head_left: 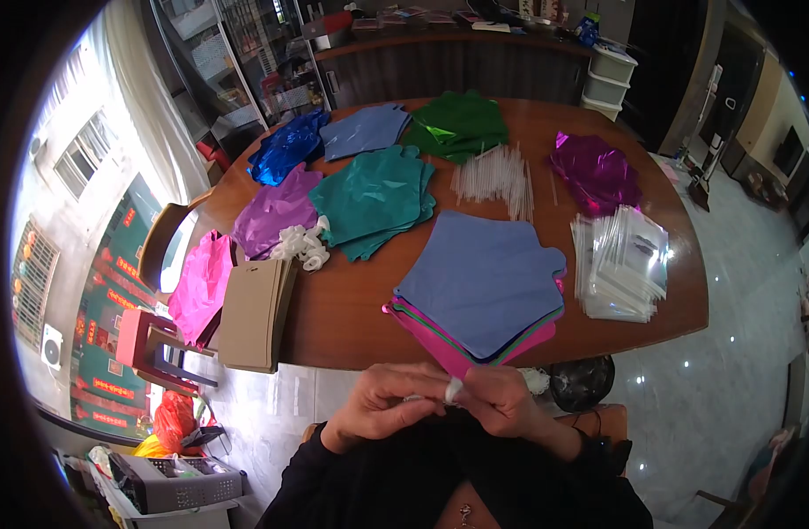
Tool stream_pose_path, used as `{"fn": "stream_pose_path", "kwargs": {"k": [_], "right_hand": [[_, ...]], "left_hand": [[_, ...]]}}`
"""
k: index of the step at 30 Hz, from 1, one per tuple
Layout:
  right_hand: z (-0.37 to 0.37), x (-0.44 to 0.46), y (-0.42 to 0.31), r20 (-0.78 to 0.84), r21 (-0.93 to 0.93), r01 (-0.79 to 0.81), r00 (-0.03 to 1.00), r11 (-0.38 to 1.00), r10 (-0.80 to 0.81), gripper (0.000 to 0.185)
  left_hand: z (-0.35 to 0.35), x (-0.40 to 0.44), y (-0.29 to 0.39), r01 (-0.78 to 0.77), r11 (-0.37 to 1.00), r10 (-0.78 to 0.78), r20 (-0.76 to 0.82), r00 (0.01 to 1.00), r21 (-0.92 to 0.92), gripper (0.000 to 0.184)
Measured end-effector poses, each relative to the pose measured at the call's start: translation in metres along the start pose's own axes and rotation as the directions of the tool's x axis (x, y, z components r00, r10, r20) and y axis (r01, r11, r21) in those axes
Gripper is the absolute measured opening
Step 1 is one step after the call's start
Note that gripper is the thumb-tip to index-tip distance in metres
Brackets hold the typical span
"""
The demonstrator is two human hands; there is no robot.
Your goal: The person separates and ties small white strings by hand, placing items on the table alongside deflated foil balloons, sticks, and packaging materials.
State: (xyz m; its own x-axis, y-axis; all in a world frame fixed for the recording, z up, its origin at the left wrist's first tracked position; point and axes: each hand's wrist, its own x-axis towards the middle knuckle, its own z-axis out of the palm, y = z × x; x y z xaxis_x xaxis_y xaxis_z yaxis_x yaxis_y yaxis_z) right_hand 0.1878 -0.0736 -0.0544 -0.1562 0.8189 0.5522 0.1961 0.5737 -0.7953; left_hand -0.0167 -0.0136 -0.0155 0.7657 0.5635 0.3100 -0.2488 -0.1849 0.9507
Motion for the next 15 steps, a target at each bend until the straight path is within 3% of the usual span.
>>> {"fn": "stream_pose_path", "kwargs": {"k": [2, 3, 5, 7, 12, 13, 15], "right_hand": [[0.002, -0.001, 0.004, 0.062, 0.004, 0.063, 0.996, 0.998, -0.063, 0.005], [0.001, -0.001, 0.004, 0.063, 0.004, 0.063, 0.996, 0.998, -0.063, 0.005], [-0.002, -0.001, 0.0, 0.048, -0.022, 0.057, 0.997, 0.998, -0.056, 0.006], [-0.004, 0.0, -0.003, 0.033, -0.048, 0.049, 0.998, 0.998, -0.047, 0.006], [-0.009, 0.001, -0.01, -0.084, -0.027, -0.096, 0.992, 0.995, 0.094, 0.006], [-0.009, 0.002, -0.01, -0.084, -0.027, -0.096, 0.992, 0.995, 0.094, 0.006], [-0.005, 0.003, -0.008, -0.026, -0.016, -0.062, 0.998, 0.998, 0.061, 0.006]], "left_hand": [[0.006, 0.0, 0.001, 0.008, 0.999, -0.018, -0.205, 0.979, -0.05, 0.022], [0.006, 0.002, 0.0, 0.008, 0.999, -0.018, -0.205, 0.979, -0.049, 0.022], [0.004, 0.008, -0.003, -0.011, 0.951, 0.06, -0.15, 0.987, 0.308, 0.022], [0.002, 0.011, -0.005, -0.042, 0.78, 0.112, -0.072, 0.991, 0.624, 0.021], [-0.006, 0.003, 0.002, 0.059, 0.927, -0.111, 0.121, 0.986, 0.369, 0.025], [-0.006, 0.003, 0.001, 0.059, 0.927, -0.111, 0.121, 0.986, 0.37, 0.025], [-0.004, 0.002, -0.004, -0.011, 0.988, -0.004, 0.095, 0.995, 0.157, 0.021]]}}
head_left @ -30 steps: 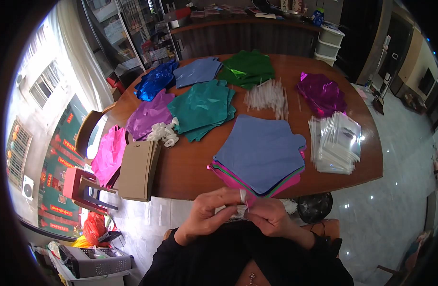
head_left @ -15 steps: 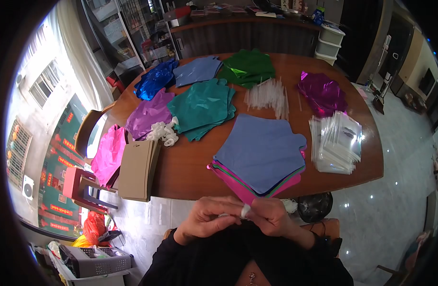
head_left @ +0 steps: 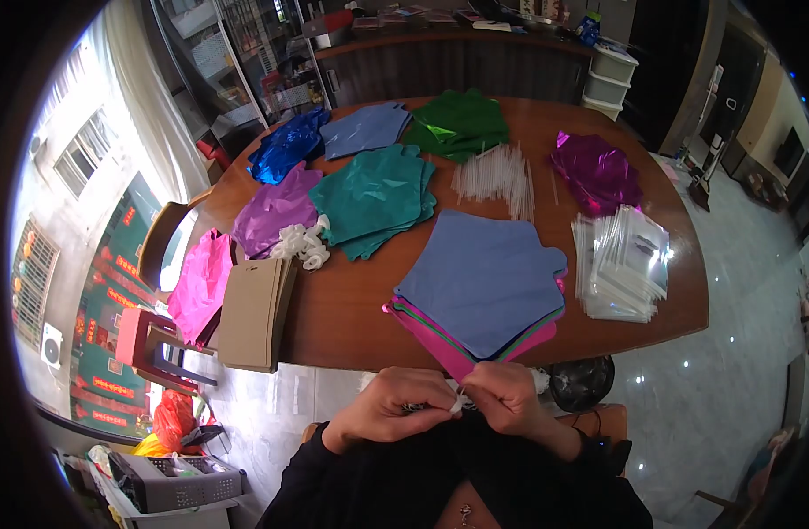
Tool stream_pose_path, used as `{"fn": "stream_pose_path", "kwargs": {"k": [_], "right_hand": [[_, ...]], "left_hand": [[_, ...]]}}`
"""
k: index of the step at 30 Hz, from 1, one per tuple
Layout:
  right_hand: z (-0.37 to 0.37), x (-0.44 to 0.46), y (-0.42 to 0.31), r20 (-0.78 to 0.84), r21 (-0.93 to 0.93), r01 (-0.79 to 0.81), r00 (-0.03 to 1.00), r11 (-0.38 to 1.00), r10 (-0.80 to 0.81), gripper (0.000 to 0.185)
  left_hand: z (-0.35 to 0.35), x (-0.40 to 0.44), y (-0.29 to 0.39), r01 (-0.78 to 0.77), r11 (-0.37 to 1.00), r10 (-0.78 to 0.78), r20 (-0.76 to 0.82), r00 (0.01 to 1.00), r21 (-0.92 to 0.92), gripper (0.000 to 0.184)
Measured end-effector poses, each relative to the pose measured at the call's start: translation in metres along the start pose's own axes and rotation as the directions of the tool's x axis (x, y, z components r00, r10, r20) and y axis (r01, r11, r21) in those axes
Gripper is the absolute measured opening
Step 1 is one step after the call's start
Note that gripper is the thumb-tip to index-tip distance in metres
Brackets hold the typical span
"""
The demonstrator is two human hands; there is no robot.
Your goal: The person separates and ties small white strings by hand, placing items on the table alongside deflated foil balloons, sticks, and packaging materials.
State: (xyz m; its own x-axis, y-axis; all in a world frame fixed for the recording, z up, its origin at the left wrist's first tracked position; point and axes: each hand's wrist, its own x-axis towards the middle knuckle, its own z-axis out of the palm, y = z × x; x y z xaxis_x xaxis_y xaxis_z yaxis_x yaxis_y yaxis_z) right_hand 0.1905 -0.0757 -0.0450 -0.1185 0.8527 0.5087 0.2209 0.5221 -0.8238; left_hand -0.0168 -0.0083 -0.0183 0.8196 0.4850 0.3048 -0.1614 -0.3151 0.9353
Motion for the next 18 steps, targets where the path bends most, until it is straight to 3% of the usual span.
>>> {"fn": "stream_pose_path", "kwargs": {"k": [2, 3, 7, 8, 12, 18], "right_hand": [[0.004, 0.0, 0.002, 0.055, 0.015, 0.032, 0.998, 0.999, -0.033, 0.005], [0.005, 0.0, 0.004, 0.055, 0.015, 0.032, 0.998, 0.999, -0.032, 0.005], [0.009, -0.004, 0.015, 0.059, 0.053, 0.131, 0.989, 0.99, -0.134, 0.006], [0.008, -0.003, 0.013, 0.061, 0.054, 0.131, 0.989, 0.99, -0.134, 0.006], [-0.001, 0.001, 0.0, -0.052, 0.004, 0.06, 0.997, 0.998, -0.06, 0.008], [-0.001, 0.001, 0.0, -0.09, 0.008, -0.004, 0.996, 1.0, 0.005, 0.008]], "left_hand": [[0.003, 0.0, -0.003, -0.1, 0.973, 0.089, -0.061, 0.994, -0.208, 0.017], [0.004, 0.001, -0.003, -0.099, 0.973, 0.088, -0.061, 0.994, -0.208, 0.017], [0.009, 0.005, -0.003, -0.044, 0.984, 0.098, -0.319, 0.943, 0.174, 0.016], [0.009, 0.005, -0.002, -0.043, 0.984, 0.098, -0.321, 0.942, 0.174, 0.016], [0.008, 0.008, 0.001, 0.034, 0.885, 0.062, -0.19, 0.98, 0.465, 0.024], [0.0, 0.003, 0.005, 0.139, 0.966, -0.151, 0.039, 0.988, 0.22, 0.026]]}}
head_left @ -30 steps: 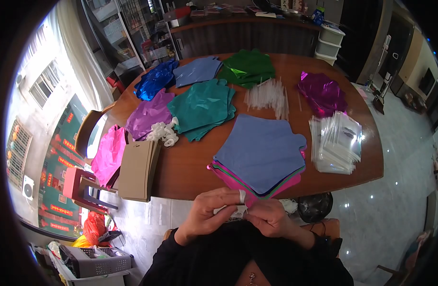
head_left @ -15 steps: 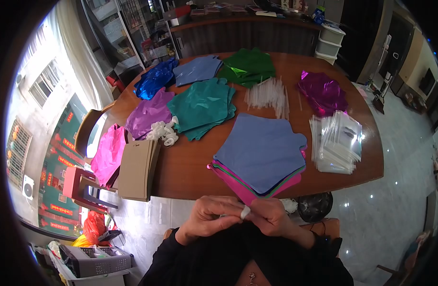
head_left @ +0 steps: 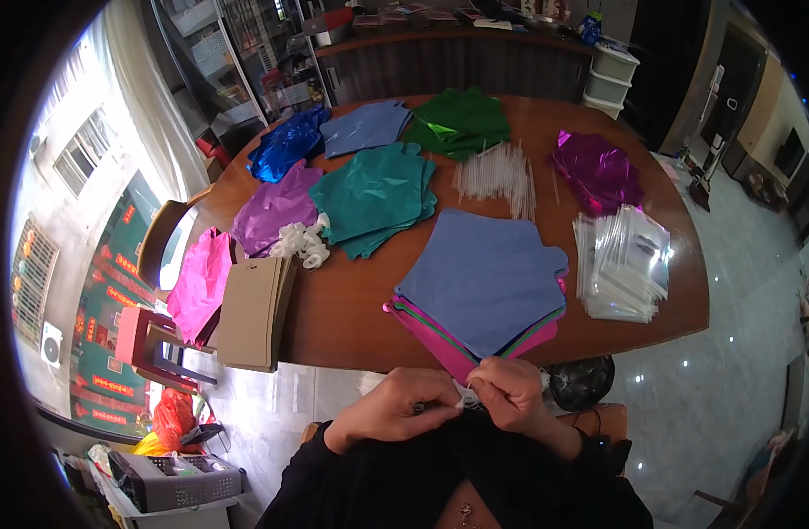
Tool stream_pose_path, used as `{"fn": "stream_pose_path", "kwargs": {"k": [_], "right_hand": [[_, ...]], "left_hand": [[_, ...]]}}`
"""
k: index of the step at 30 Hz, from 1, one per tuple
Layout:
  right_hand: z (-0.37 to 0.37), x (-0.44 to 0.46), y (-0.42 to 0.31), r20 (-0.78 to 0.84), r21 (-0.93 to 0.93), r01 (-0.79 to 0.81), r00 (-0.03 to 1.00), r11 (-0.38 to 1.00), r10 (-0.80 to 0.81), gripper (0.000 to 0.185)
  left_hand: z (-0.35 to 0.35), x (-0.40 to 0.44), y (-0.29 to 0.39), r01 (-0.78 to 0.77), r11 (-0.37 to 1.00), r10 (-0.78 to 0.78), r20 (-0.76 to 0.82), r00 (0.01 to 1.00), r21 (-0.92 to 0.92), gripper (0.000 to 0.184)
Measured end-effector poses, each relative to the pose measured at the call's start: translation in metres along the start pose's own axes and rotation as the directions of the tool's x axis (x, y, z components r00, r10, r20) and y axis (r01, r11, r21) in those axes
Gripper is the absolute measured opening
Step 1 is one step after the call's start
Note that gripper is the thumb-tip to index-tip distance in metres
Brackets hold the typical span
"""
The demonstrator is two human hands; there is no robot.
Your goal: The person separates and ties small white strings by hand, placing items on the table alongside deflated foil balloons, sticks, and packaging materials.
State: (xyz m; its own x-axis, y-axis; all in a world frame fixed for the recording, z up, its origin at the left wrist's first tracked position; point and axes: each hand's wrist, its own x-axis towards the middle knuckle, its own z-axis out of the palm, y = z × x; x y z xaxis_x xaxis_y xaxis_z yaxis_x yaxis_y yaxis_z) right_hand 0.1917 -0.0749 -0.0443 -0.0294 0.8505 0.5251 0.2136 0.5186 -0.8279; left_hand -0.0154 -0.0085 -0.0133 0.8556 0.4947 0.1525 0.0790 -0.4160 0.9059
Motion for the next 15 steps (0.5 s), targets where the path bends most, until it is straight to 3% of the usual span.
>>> {"fn": "stream_pose_path", "kwargs": {"k": [4, 5, 9, 15], "right_hand": [[0.005, 0.002, 0.0, 0.147, 0.037, -0.015, 0.989, 0.999, 0.009, 0.008], [0.006, 0.002, 0.002, 0.148, 0.038, -0.014, 0.989, 0.999, 0.008, 0.008], [0.012, -0.003, 0.013, 0.165, 0.047, 0.1, 0.981, 0.994, -0.106, 0.01], [0.003, -0.001, -0.002, 0.013, 0.036, -0.013, 1.0, 0.999, 0.012, 0.01]], "left_hand": [[0.01, -0.002, -0.005, -0.152, 0.842, 0.058, -0.193, 0.98, -0.517, 0.018], [0.011, -0.001, -0.005, -0.152, 0.842, 0.058, -0.194, 0.979, -0.517, 0.018], [0.012, 0.005, -0.008, -0.14, 0.987, 0.094, -0.438, 0.894, -0.074, 0.009], [0.007, 0.006, -0.002, -0.065, 0.968, 0.141, -0.309, 0.941, 0.244, 0.023]]}}
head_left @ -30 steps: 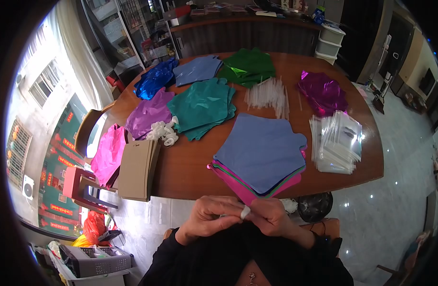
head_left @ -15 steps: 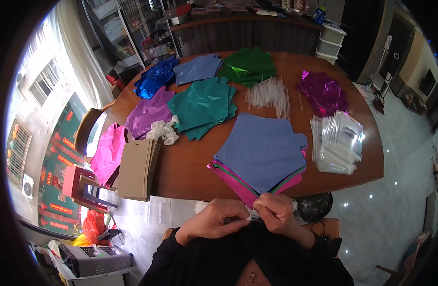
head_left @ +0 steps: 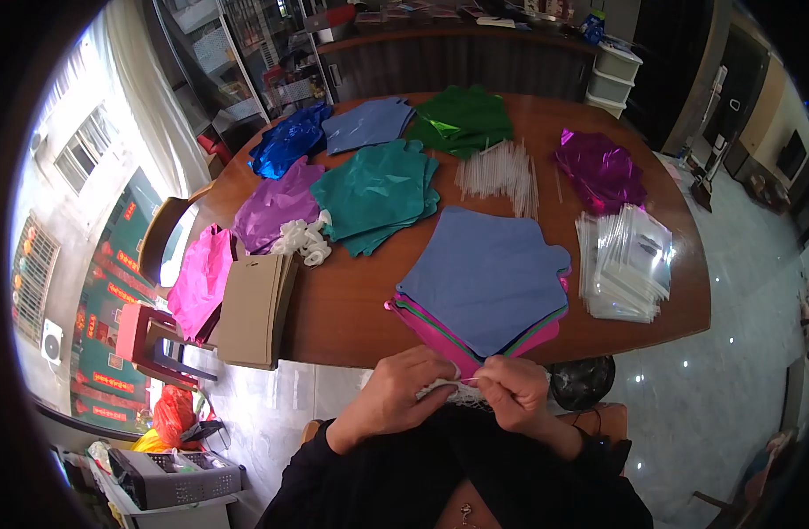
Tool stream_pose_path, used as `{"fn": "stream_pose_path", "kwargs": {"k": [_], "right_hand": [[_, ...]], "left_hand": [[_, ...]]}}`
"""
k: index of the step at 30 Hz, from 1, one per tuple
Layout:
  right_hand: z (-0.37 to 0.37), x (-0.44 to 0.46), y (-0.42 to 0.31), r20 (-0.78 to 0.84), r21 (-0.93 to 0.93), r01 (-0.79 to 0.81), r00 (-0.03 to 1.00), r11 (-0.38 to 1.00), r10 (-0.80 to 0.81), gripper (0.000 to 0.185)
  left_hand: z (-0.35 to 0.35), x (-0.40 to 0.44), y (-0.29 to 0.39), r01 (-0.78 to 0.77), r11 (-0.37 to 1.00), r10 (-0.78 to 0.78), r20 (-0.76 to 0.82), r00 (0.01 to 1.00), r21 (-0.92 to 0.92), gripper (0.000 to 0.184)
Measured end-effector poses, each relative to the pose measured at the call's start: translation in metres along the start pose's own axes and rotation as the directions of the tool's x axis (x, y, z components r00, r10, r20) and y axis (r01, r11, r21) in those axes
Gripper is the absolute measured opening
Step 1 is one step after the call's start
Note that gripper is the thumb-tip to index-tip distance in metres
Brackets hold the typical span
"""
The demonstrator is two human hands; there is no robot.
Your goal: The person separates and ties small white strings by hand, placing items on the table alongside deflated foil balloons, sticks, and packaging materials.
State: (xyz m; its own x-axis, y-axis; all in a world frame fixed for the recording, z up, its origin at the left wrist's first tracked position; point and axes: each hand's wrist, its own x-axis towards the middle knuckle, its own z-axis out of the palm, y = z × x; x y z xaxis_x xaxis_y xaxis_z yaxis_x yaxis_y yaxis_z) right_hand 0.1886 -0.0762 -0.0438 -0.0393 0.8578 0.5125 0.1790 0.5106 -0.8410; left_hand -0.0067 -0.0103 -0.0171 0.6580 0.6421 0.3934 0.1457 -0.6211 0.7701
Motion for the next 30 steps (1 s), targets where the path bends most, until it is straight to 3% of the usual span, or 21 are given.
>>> {"fn": "stream_pose_path", "kwargs": {"k": [4, 5, 9, 10, 14, 20, 24, 25, 29, 30], "right_hand": [[-0.001, -0.001, 0.006, -0.026, -0.016, -0.037, 0.999, 0.999, 0.036, 0.005], [-0.001, -0.001, 0.007, -0.028, -0.018, -0.036, 0.999, 0.999, 0.036, 0.005], [0.004, -0.002, 0.01, 0.179, -0.029, 0.009, 0.984, 1.0, -0.004, 0.008], [0.005, -0.002, 0.011, 0.179, -0.029, 0.011, 0.984, 1.0, -0.005, 0.008], [0.007, -0.002, 0.013, 0.212, 0.005, 0.086, 0.974, 0.996, -0.085, 0.008], [-0.001, 0.0, 0.005, 0.081, -0.049, 0.039, 0.996, 0.998, -0.035, 0.007], [-0.005, -0.001, 0.008, 0.004, -0.048, -0.039, 0.999, 0.998, 0.039, 0.007], [-0.005, -0.001, 0.007, 0.003, -0.048, -0.04, 0.999, 0.998, 0.041, 0.007], [0.002, 0.002, 0.002, 0.138, 0.001, -0.08, 0.987, 0.997, 0.079, 0.006], [0.002, 0.003, 0.004, 0.139, 0.002, -0.079, 0.987, 0.997, 0.078, 0.006]], "left_hand": [[-0.009, -0.005, -0.002, 0.135, 0.945, -0.043, 0.298, 0.954, -0.297, 0.026], [-0.008, -0.005, -0.002, 0.134, 0.946, -0.041, 0.299, 0.953, -0.297, 0.026], [-0.004, -0.01, 0.0, 0.156, 0.748, -0.125, 0.094, 0.988, -0.646, 0.015], [-0.002, -0.009, 0.0, 0.155, 0.748, -0.124, 0.094, 0.988, -0.645, 0.015], [0.008, -0.001, -0.003, 0.011, 0.99, -0.036, -0.173, 0.984, -0.144, 0.015], [0.004, 0.002, -0.006, -0.104, 0.987, 0.102, 0.025, 0.994, 0.121, 0.024], [-0.001, -0.006, -0.008, 0.039, 0.973, 0.011, 0.211, 0.977, -0.229, 0.025], [-0.001, -0.006, -0.008, 0.039, 0.972, 0.011, 0.212, 0.977, -0.23, 0.025], [-0.001, -0.007, -0.006, 0.073, 0.718, -0.028, 0.076, 0.997, -0.692, 0.012], [0.0, -0.007, -0.006, 0.073, 0.719, -0.029, 0.075, 0.997, -0.691, 0.012]]}}
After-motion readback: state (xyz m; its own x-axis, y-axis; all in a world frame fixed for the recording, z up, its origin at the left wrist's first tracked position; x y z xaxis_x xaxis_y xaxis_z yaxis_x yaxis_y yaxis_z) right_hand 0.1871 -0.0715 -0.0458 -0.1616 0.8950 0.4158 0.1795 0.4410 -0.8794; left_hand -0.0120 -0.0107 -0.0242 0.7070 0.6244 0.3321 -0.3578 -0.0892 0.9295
